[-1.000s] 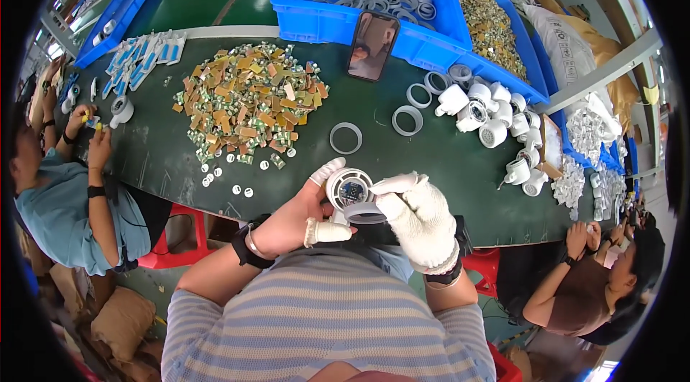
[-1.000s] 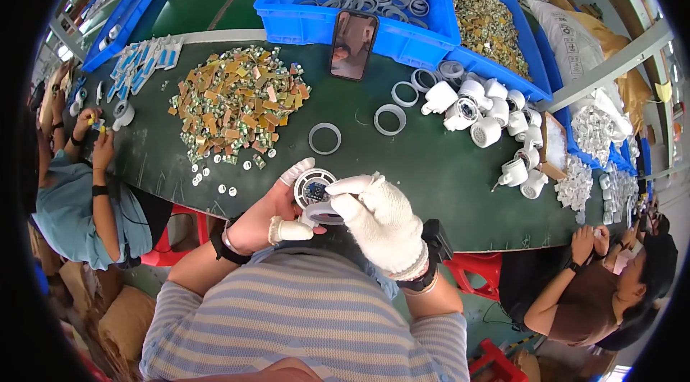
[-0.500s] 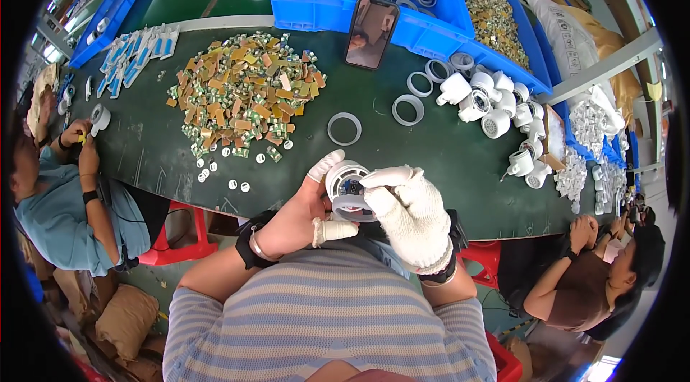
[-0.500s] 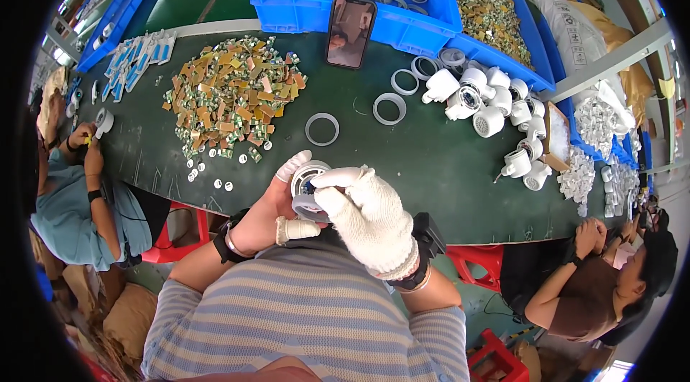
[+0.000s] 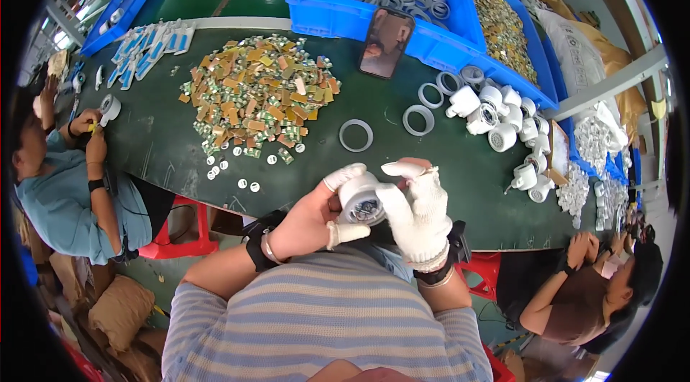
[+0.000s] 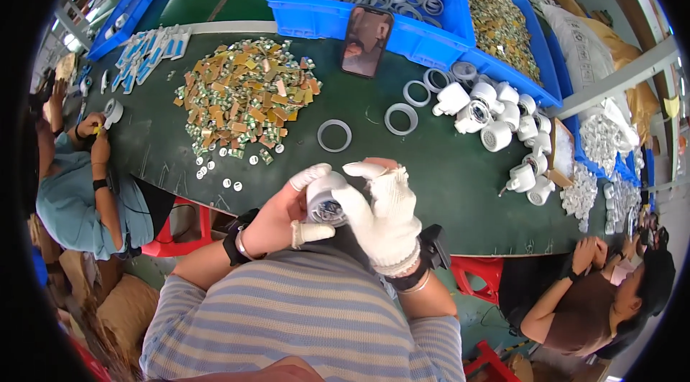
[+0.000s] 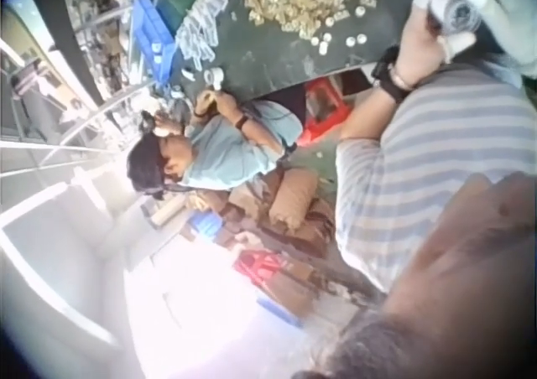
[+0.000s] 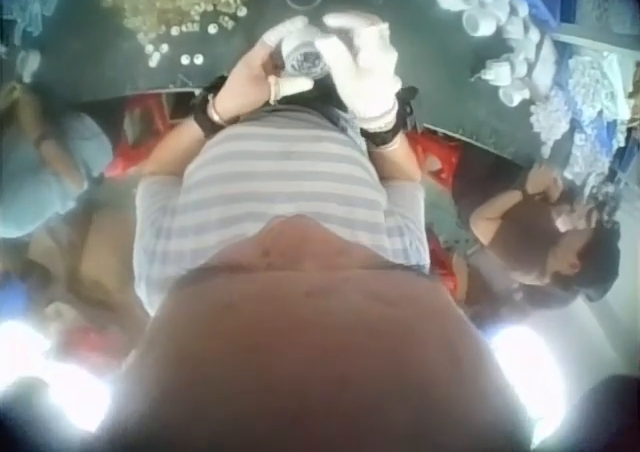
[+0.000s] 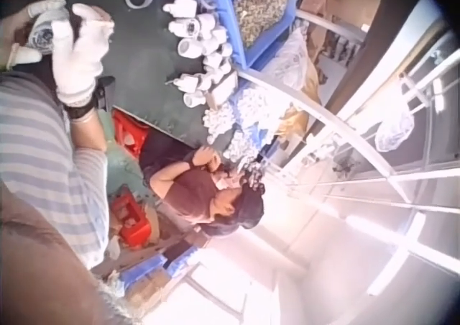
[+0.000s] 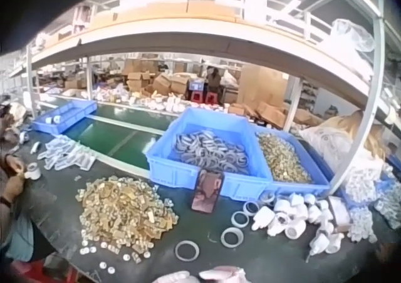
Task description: The person assembles camera housings by hand, picking up a white housing, inserting a circuit board, and pressing a grey ring into the opening. They then pick up a white cap, press it onto the housing, and place the completed unit onto the table.
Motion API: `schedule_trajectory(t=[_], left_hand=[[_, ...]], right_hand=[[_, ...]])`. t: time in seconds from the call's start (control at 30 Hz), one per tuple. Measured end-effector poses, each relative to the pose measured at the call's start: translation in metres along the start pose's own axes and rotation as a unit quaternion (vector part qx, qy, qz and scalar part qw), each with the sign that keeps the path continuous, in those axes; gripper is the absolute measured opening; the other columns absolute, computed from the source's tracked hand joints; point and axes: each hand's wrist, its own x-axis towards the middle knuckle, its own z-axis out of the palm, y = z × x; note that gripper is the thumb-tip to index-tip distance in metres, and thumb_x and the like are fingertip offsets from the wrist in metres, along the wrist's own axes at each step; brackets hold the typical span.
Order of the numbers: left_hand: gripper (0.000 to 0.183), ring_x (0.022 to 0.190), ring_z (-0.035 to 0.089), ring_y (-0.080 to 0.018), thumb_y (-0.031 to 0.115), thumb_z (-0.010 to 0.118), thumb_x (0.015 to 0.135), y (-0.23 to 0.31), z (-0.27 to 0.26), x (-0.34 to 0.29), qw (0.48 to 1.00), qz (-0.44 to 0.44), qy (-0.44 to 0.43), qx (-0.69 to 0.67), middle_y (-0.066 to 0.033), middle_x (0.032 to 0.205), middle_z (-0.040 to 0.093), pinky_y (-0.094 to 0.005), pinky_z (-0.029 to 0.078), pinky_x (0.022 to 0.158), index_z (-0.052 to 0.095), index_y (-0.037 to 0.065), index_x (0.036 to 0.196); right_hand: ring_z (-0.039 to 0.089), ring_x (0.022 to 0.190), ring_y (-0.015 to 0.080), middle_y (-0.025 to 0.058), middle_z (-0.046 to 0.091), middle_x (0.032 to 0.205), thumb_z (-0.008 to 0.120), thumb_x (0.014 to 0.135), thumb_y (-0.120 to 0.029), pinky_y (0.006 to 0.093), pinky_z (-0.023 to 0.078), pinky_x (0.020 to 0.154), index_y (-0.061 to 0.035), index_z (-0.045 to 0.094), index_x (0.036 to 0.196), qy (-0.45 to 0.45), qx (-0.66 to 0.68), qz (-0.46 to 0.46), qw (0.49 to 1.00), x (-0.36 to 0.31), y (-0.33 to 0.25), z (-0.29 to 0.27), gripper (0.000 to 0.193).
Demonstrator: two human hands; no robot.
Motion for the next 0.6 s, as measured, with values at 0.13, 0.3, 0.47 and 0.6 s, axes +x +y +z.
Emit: schedule_trajectory(t=[0.13,0.3,0.47,0.6], left_hand=[[0.082,0.138,0.054,-0.0179,-0.009,0.079,0.088,-0.008,-0.001,0.001,0.997,0.000,-0.071,0.039,-0.0044,0.150,0.054,-0.0368,0.046,0.113,0.040,0.011,0.157],[0.080,0.133,0.056,-0.0154,-0.005,0.081,0.088,-0.004,-0.007,-0.003,0.976,0.038,-0.094,0.193,-0.0045,0.146,0.056,-0.0353,0.048,0.109,0.041,0.009,0.156],[0.087,0.123,0.059,-0.0196,0.010,0.087,0.087,0.017,0.004,-0.006,0.973,-0.031,-0.053,0.220,-0.0076,0.139,0.056,-0.0364,0.052,0.101,0.038,0.011,0.158],[0.053,0.109,0.057,-0.0392,0.028,0.085,0.085,0.047,-0.052,-0.007,0.744,0.188,0.100,0.634,-0.0150,0.125,0.062,-0.0457,0.048,0.099,0.068,0.018,0.134]], right_hand=[[0.067,0.095,0.0343,0.0180,0.067,0.108,0.082,0.083,-0.034,0.0442,0.054,0.081,-0.0043,0.067,0.121,-0.085,-0.044,-0.053,0.994,-0.003,0.005,0.008,0.051],[0.066,0.088,0.0362,0.0143,0.068,0.097,0.084,0.080,-0.029,0.0446,0.054,0.078,-0.0064,0.068,0.115,-0.071,-0.053,-0.097,0.991,-0.003,0.006,0.016,0.044],[0.067,0.083,0.0313,0.0150,0.069,0.092,0.080,0.085,-0.028,0.0394,0.054,0.076,-0.0025,0.073,0.104,-0.149,0.052,0.022,0.987,0.011,0.006,0.014,0.032],[0.068,0.079,0.0341,0.0159,0.069,0.085,0.072,0.096,-0.046,0.0410,0.054,0.076,-0.0021,0.072,0.093,-0.100,-0.037,0.130,0.986,0.023,0.057,-0.031,0.044]])
